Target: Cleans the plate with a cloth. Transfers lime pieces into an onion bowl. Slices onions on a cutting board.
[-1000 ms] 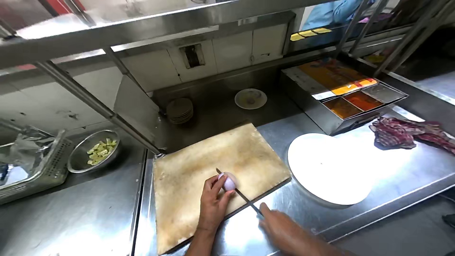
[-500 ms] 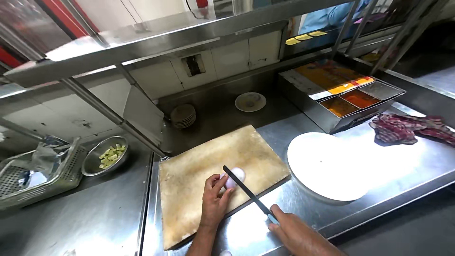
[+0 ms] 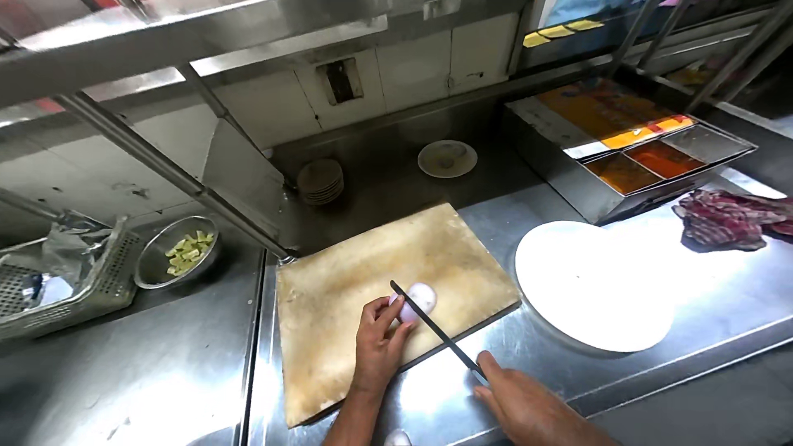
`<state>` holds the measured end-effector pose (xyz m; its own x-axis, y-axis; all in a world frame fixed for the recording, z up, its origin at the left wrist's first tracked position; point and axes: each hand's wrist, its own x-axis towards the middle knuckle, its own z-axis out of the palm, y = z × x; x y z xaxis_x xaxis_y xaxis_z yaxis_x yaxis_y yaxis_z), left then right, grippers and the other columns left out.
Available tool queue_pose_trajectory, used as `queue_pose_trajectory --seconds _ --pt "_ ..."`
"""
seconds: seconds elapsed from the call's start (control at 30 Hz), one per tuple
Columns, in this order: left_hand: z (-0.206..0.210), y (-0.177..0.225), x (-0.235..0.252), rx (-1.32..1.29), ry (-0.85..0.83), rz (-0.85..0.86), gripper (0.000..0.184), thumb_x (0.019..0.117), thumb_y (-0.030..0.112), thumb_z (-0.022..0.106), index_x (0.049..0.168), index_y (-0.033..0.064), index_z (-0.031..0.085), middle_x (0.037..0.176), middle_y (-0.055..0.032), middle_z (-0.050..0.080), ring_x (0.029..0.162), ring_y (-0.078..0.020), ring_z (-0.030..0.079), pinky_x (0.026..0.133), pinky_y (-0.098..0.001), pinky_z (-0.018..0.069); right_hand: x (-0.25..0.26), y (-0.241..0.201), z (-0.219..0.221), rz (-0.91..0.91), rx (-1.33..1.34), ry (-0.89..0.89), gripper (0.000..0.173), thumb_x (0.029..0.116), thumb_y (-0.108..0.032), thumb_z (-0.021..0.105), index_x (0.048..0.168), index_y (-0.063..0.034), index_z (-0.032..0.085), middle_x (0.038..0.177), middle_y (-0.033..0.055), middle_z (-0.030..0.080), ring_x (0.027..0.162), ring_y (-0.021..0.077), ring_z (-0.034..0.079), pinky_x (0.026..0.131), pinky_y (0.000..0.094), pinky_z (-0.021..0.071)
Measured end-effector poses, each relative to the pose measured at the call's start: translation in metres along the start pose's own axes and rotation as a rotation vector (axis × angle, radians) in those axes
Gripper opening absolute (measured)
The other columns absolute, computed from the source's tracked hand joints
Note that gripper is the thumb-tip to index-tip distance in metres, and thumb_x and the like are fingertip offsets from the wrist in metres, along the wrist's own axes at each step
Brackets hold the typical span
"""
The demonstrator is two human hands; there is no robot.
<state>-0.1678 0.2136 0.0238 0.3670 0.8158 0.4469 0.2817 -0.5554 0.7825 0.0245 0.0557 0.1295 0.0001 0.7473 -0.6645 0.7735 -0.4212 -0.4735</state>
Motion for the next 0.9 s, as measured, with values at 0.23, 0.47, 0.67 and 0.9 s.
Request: queue_pose_trajectory --seconds 0.23,0.47,0.67,0.9 --pt "0.001 -0.002 0.0 0.037 0.001 0.041 0.039 0.0871 0.033 0.078 0.119 0.0118 0.077 0.118 -0.0113 0.065 0.107 -0.0124 0.065 0.092 -0.0262 0.0583 0.052 -0.035 -0.011 -0.055 -0.045 0.054 0.036 0.1108 -0.031 0.041 0.137 -0.0067 0.041 0.104 0.0216 0.066 0.1 0.0409 0.069 0.085 0.0557 0.0556" --pt "-0.001 0.0 -0.001 0.01 -0.032 -0.005 0.044 0.0851 0.031 0.08 0.123 0.0087 0.073 0.125 -0.0155 0.061 0.111 -0.0165 0.064 0.092 -0.0298 0.0591 0.017 0.029 0.04 0.061 0.042 -0.019 0.041 0.1093 -0.036 0.046 0.138 -0.0065 0.043 0.103 0.0242 0.068 0.099 0.0433 0.07 0.085 0.0588 0.0551" --pt "-0.002 -0.001 0.0 -0.058 -0.04 0.0 0.042 0.0864 0.023 0.079 0.125 0.0072 0.073 0.131 -0.0182 0.06 0.115 -0.019 0.065 0.092 -0.0309 0.0601 0.007 0.029 0.027 -0.014 0.185 0.005 0.04 0.1081 -0.035 0.049 0.137 -0.0074 0.046 0.096 0.022 0.067 0.09 0.0404 0.069 0.08 0.0575 0.0546" --pt "-0.001 0.0 -0.001 -0.062 -0.012 -0.009 0.038 0.0854 0.02 0.079 0.12 0.0063 0.075 0.129 -0.0172 0.062 0.112 -0.0167 0.067 0.091 -0.0289 0.0604 -0.004 0.021 0.021 -0.046 0.161 0.069 0.038 0.1086 -0.036 0.047 0.133 -0.0076 0.047 0.092 0.0201 0.066 0.087 0.039 0.069 0.078 0.0553 0.055"
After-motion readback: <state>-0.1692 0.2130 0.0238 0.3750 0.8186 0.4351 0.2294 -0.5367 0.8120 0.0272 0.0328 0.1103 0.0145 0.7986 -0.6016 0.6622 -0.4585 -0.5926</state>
